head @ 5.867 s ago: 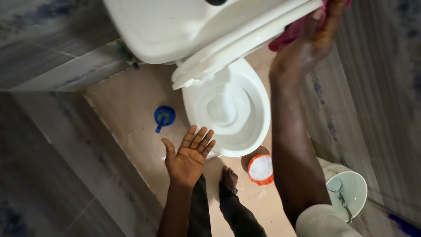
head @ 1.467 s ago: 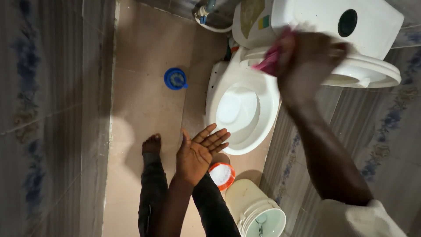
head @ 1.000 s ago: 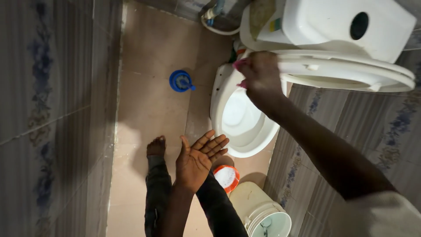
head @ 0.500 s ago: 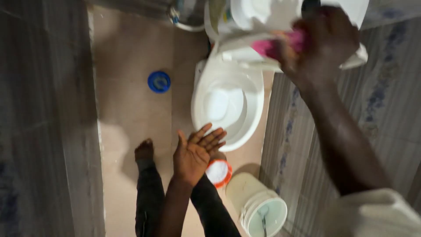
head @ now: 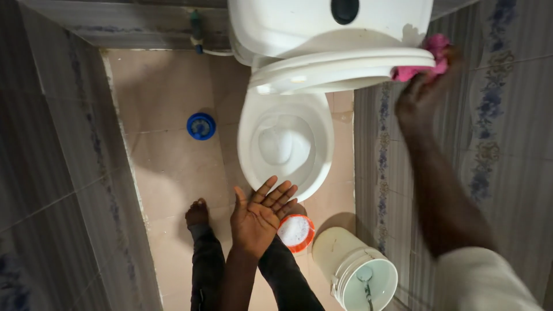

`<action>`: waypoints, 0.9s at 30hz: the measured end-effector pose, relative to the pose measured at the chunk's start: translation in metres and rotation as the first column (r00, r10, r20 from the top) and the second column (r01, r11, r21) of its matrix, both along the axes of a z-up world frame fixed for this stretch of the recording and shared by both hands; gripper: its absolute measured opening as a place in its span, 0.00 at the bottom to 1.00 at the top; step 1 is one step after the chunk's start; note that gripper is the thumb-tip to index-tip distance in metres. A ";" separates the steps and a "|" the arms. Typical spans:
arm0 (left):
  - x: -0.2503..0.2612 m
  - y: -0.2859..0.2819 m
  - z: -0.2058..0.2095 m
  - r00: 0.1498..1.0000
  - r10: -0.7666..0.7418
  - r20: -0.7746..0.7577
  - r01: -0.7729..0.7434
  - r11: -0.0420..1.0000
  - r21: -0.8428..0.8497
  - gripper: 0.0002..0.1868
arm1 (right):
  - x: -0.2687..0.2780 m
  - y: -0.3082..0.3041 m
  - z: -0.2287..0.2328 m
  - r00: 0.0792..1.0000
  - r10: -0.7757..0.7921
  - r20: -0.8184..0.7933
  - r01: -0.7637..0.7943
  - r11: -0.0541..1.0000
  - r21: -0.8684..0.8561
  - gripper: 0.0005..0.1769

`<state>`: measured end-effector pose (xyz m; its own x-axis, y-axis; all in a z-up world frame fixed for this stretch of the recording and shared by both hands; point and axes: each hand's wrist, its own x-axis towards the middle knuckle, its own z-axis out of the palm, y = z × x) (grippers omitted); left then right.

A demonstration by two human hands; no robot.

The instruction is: The person scrubs the inside of a toilet bowl with a blue brush, then uses a pink cloth to wipe the toilet seat and lid. The person repeatedly dips the cloth into a small orange bucket of soapy water to clean the exterior surfaces.

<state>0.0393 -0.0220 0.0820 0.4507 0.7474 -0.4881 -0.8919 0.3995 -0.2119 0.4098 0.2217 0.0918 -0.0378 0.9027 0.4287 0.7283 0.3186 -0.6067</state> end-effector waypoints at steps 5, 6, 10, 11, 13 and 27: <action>0.003 0.002 -0.012 0.999 -0.036 -0.031 0.037 0.999 0.033 0.46 | 0.000 -0.001 -0.071 0.970 -0.165 -0.179 0.189 0.974 0.122 0.36; 0.005 0.004 -0.015 0.997 -0.051 -0.054 0.052 0.998 0.020 0.46 | -0.001 0.001 -0.067 0.959 -0.171 -0.224 0.208 0.966 0.156 0.37; 0.005 0.011 -0.019 0.994 -0.054 -0.094 0.053 0.999 -0.014 0.47 | -0.038 0.010 -0.014 0.977 -0.050 -0.206 0.073 0.991 0.109 0.28; 0.006 0.014 -0.021 0.995 -0.049 -0.087 0.047 0.999 -0.019 0.47 | -0.051 0.008 0.003 0.985 0.000 -0.172 0.021 0.993 0.119 0.26; 0.017 0.009 -0.024 0.990 -0.062 -0.124 0.059 0.998 -0.025 0.47 | -0.076 -0.009 0.038 0.999 0.030 -0.023 -0.028 0.994 0.106 0.23; 0.061 0.052 0.007 0.979 -0.166 -0.118 0.157 0.984 -0.082 0.47 | -0.033 0.009 0.022 0.803 -0.016 -0.595 -0.042 0.996 -0.083 0.29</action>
